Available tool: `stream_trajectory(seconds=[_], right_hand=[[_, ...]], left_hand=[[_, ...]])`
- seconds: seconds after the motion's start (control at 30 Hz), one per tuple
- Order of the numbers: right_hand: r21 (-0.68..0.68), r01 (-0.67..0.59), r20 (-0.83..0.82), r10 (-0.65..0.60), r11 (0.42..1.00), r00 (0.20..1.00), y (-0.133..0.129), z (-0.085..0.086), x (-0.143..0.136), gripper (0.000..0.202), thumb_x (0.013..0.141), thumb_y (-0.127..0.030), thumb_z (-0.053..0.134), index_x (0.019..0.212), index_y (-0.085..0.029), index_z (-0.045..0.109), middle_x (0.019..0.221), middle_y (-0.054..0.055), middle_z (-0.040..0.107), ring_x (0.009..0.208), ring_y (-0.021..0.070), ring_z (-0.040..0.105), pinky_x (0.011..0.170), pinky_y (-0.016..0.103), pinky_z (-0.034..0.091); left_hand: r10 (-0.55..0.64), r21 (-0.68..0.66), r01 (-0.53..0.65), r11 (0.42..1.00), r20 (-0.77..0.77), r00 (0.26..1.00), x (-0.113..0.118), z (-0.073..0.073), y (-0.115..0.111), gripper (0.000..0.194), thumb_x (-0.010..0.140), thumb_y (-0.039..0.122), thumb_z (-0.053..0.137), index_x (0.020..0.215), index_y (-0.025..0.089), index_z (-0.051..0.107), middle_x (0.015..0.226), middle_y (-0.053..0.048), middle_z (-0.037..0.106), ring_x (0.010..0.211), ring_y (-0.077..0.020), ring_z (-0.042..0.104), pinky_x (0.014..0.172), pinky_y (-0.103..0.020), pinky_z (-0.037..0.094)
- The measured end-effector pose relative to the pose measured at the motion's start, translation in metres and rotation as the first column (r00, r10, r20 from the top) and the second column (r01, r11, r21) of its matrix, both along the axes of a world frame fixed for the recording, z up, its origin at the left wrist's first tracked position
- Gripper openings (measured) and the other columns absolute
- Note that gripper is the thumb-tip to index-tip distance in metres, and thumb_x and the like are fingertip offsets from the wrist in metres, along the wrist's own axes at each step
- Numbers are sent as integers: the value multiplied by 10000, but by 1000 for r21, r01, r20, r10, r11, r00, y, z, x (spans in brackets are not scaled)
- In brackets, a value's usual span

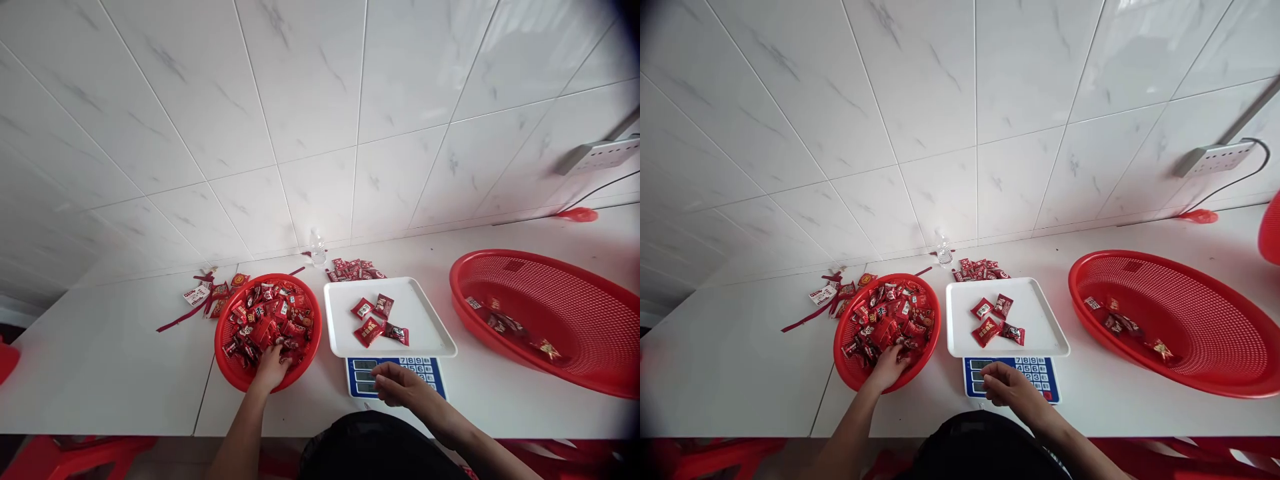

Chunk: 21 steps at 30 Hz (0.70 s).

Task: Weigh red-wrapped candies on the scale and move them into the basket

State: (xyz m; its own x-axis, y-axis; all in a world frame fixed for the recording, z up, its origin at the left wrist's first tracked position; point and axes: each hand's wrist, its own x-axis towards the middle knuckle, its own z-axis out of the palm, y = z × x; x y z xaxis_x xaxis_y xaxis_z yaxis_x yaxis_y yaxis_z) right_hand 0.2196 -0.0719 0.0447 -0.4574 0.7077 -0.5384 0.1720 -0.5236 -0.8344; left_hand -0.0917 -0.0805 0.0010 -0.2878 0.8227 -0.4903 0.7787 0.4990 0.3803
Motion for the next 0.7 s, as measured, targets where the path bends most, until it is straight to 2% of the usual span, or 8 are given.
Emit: stream_trajectory(seconds=[0.1,0.17,0.27,0.43,0.6,0.7], right_hand=[[29,33,42,-34,999,999,-2,5,-1,457,642,-601,598,855,-197,599,772,12,594,712,151,563,652,280,447],[30,27,36,-28,999,999,-4,10,-2,442,642,-591,604,845,-198,597,764,7,582,710,149,561,655,280,446],[19,-1,20,1,1000,1000,-4,13,-2,412,657,-567,608,840,-198,598,750,2,571,699,141,552,654,279,445],[18,-37,59,36,999,998,-2,2,1,450,624,-587,614,860,-204,603,764,4,578,713,154,559,659,287,449],[26,-8,52,7,1000,999,-3,-6,1,449,640,-592,604,867,-204,603,760,3,577,699,146,548,650,284,445],[20,-27,43,26,999,999,-2,-4,-1,451,644,-586,609,875,-199,602,763,2,574,694,138,539,651,280,442]], left_hand=[[-36,-84,28,996,-94,995,2,-3,6,539,706,376,565,1193,156,496,1305,-183,441,1236,-349,354,1004,-487,221],[-67,-122,52,991,-126,990,3,-5,11,580,677,399,591,1200,170,485,1333,-195,404,1223,-372,368,983,-516,231],[-107,-156,86,984,-129,986,-1,-8,17,657,637,397,628,1231,174,456,1357,-211,375,1183,-383,421,940,-477,305],[-123,-190,109,976,-63,990,-7,-20,19,792,623,483,629,1296,148,380,1177,-209,563,1130,-361,484,892,-410,360],[-107,-155,103,983,-23,994,-6,-28,13,703,668,497,587,1275,186,416,1311,-171,467,1167,-314,464,937,-357,334],[-64,-140,59,988,-30,997,-5,-31,11,732,649,506,603,1283,194,412,1384,-171,374,1233,-341,384,976,-386,295]])
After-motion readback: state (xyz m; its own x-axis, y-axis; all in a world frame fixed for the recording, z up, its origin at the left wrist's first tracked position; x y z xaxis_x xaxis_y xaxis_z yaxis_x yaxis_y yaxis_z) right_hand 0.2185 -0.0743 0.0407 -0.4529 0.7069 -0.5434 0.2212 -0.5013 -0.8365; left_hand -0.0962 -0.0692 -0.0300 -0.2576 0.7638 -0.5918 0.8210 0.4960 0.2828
